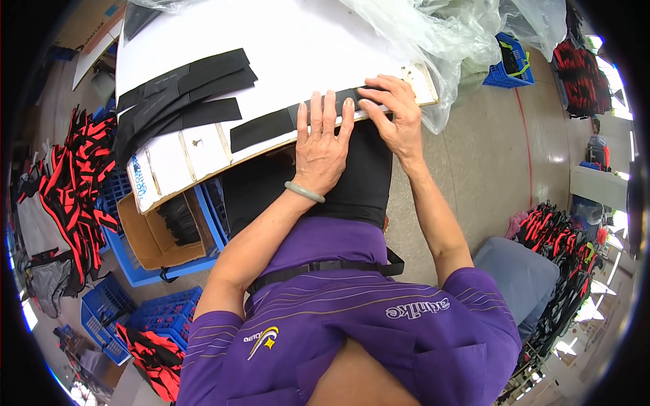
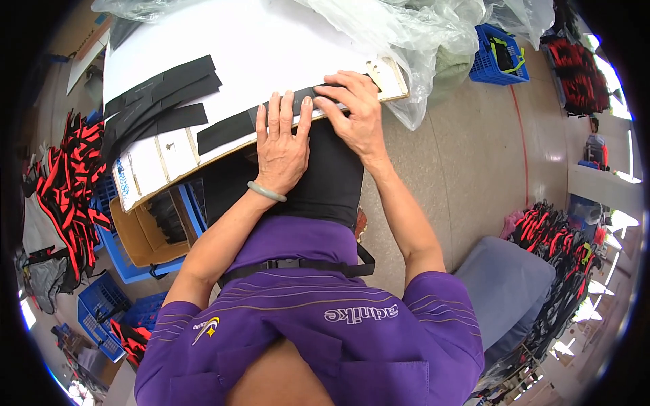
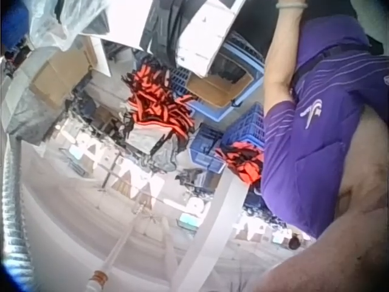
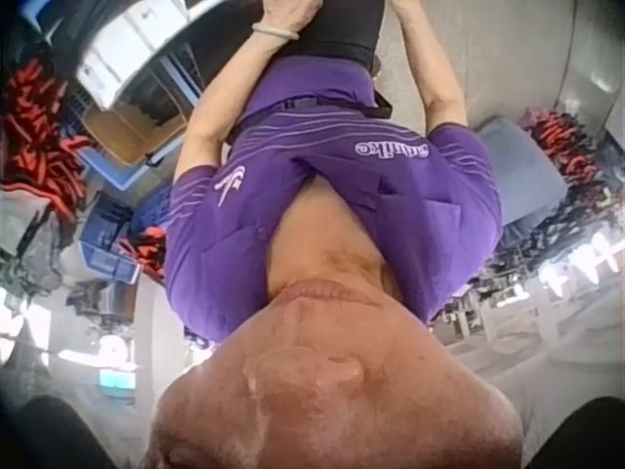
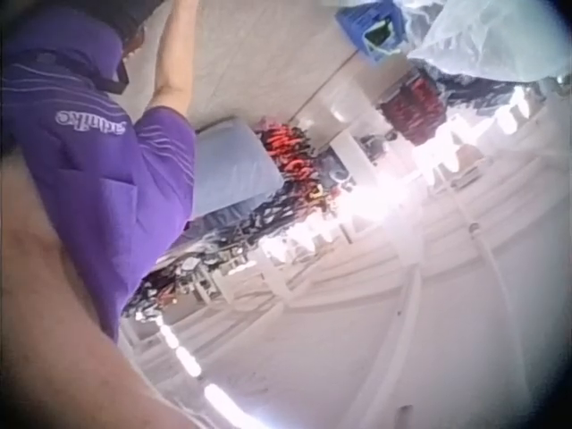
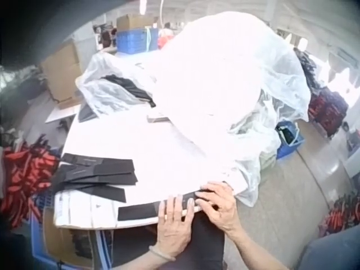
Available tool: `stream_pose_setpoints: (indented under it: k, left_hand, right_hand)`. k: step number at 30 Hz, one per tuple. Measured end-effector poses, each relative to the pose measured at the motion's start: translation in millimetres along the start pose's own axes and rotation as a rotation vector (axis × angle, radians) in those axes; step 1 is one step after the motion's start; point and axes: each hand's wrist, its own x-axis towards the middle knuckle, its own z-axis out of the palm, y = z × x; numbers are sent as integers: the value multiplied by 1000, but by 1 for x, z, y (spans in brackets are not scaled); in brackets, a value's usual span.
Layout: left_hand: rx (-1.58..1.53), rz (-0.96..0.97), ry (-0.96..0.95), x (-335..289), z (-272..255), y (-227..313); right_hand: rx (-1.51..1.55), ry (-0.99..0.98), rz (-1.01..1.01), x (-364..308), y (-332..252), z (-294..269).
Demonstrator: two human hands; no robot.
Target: Handling and organizing black straps and components for the manufacture of life jackets.
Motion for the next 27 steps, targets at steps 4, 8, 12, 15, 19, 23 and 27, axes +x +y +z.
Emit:
stream_pose_setpoints:
  k: [4,8,12,15,19,23,27]
  left_hand:
    - [-48,16,-14,1,0,0]
    - [-274,-157,29,9,2,2]
    - [-322,-197,96,10,6,0]
    - [-240,-123,69,6,8,-1]
    - [-146,-66,79,3,9,-2]
    - [-130,-26,77,3,9,-2]
    - [-121,-17,60,2,9,-2]
  right_hand:
    - [157,-135,-169,24,-30,28]
    - [172,-394,-261,40,-59,62]
    - [45,-570,-302,51,-74,81]
    - [72,-658,-245,58,-75,89]
    - [128,-687,-206,66,-73,99]
    - [190,-702,-83,67,-75,109]
    - [235,-614,-22,63,-76,112]
